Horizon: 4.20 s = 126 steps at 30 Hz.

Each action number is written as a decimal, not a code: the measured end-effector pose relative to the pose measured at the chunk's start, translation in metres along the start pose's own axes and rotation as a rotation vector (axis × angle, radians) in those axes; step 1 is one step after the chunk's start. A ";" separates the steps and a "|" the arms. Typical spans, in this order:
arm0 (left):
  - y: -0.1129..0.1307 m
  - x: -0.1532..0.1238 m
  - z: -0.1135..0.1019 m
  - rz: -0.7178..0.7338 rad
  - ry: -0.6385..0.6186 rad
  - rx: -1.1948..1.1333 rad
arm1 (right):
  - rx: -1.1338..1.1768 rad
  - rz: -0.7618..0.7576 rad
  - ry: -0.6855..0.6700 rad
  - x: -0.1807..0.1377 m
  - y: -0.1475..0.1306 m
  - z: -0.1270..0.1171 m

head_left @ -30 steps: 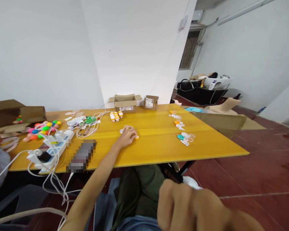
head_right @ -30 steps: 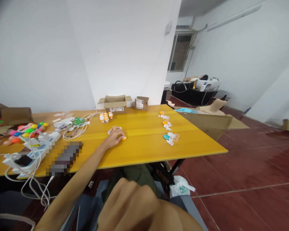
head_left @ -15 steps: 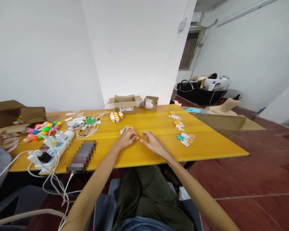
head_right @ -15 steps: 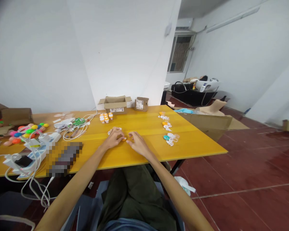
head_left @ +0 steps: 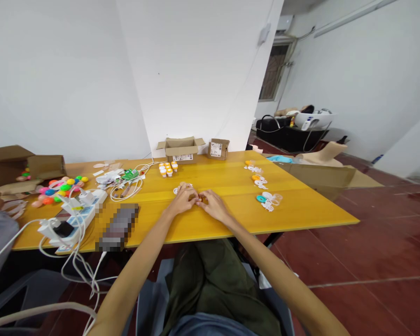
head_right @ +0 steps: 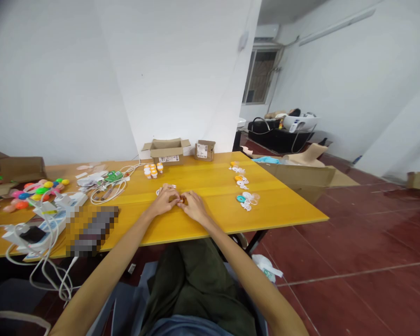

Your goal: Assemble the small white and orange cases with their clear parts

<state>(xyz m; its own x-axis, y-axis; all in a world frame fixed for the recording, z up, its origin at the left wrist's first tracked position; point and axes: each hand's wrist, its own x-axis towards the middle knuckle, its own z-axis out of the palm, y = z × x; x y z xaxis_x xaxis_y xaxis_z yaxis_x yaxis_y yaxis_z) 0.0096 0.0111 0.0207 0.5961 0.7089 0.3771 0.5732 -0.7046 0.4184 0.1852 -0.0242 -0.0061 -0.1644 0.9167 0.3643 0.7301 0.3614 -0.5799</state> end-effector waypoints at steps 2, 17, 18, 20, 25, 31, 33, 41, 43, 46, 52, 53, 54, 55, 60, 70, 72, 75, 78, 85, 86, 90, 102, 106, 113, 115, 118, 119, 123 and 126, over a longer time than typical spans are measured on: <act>0.000 0.000 0.000 -0.007 0.008 -0.007 | -0.003 0.011 0.000 -0.001 -0.001 0.000; -0.001 0.001 -0.002 0.032 -0.021 -0.031 | -0.028 0.012 0.035 -0.002 -0.002 0.003; -0.001 0.001 -0.002 0.031 -0.020 -0.032 | -0.034 0.016 0.035 -0.002 -0.002 0.003; -0.002 0.001 -0.001 0.031 -0.020 -0.038 | -0.045 0.019 0.040 -0.002 -0.001 0.004; -0.004 0.002 0.000 0.028 -0.026 -0.057 | -0.041 -0.001 0.057 -0.002 -0.001 0.004; -0.006 0.002 0.002 0.012 -0.026 -0.058 | -0.046 0.030 0.050 -0.004 -0.006 0.002; -0.005 0.002 0.002 0.018 -0.021 -0.060 | -0.048 0.035 0.051 -0.004 -0.007 0.002; -0.003 0.001 0.001 0.018 -0.003 -0.068 | -0.049 0.007 0.065 -0.004 -0.003 0.004; -0.002 0.002 0.000 0.016 0.002 -0.067 | -0.049 -0.006 0.069 -0.003 -0.002 0.004; -0.001 0.002 -0.001 -0.003 0.042 -0.056 | -0.051 -0.005 0.070 -0.003 -0.002 0.005; -0.002 0.004 -0.007 -0.120 0.213 0.000 | -0.056 0.029 0.056 -0.004 -0.009 0.001; -0.002 0.004 -0.008 -0.135 0.247 0.010 | -0.058 0.035 0.054 -0.004 -0.010 0.001; -0.003 0.004 -0.009 -0.149 0.282 0.018 | -0.062 0.043 0.051 -0.004 -0.011 0.000; -0.003 0.004 -0.010 -0.165 0.316 0.025 | -0.067 0.054 0.047 -0.005 -0.012 0.000; -0.008 0.004 -0.014 -0.246 0.437 0.043 | -0.084 0.063 0.045 -0.005 -0.013 0.000; -0.019 0.002 -0.015 -0.385 0.485 0.071 | -0.073 0.022 0.071 -0.004 -0.005 0.004; -0.022 0.002 -0.016 -0.380 0.518 0.056 | -0.071 0.014 0.074 -0.004 -0.004 0.005; -0.024 0.003 -0.018 -0.377 0.560 0.011 | -0.065 0.032 0.075 -0.004 -0.007 0.004; -0.026 0.003 -0.018 -0.405 0.558 -0.030 | -0.058 0.045 0.077 -0.005 -0.010 0.002; -0.035 0.001 -0.009 -0.489 0.471 0.026 | -0.040 -0.011 0.086 -0.006 -0.008 0.002; -0.036 0.001 -0.007 -0.503 0.453 0.047 | -0.042 -0.014 0.088 -0.006 -0.007 0.002; -0.039 -0.001 -0.003 -0.516 0.378 0.110 | -0.054 0.004 0.088 -0.005 -0.007 0.003; -0.044 -0.002 0.000 -0.510 0.306 0.183 | -0.062 0.001 0.091 -0.004 -0.005 0.005; -0.044 -0.001 0.001 -0.471 0.349 0.173 | -0.057 -0.013 0.100 -0.004 -0.004 0.005; -0.019 -0.002 -0.005 -0.329 0.367 0.151 | -0.049 -0.026 0.100 -0.005 -0.003 0.006; -0.011 -0.002 -0.006 -0.284 0.360 0.162 | -0.044 -0.029 0.099 -0.005 -0.004 0.005; -0.006 -0.004 -0.007 -0.239 0.318 0.167 | -0.042 -0.005 0.085 -0.005 -0.006 0.003; -0.006 -0.004 -0.007 -0.227 0.298 0.165 | -0.041 0.005 0.079 -0.005 -0.007 0.002; -0.007 -0.005 -0.006 -0.190 0.235 0.146 | -0.039 0.013 0.074 -0.005 -0.008 0.001; -0.009 -0.005 -0.005 -0.175 0.225 0.130 | -0.038 0.011 0.076 -0.005 -0.007 0.002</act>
<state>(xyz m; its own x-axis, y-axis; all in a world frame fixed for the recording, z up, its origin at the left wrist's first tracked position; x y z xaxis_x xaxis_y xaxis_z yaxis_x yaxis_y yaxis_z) -0.0020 0.0142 0.0192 0.3510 0.7991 0.4881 0.7316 -0.5594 0.3896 0.1792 -0.0310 -0.0054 -0.1064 0.9043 0.4134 0.7564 0.3435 -0.5567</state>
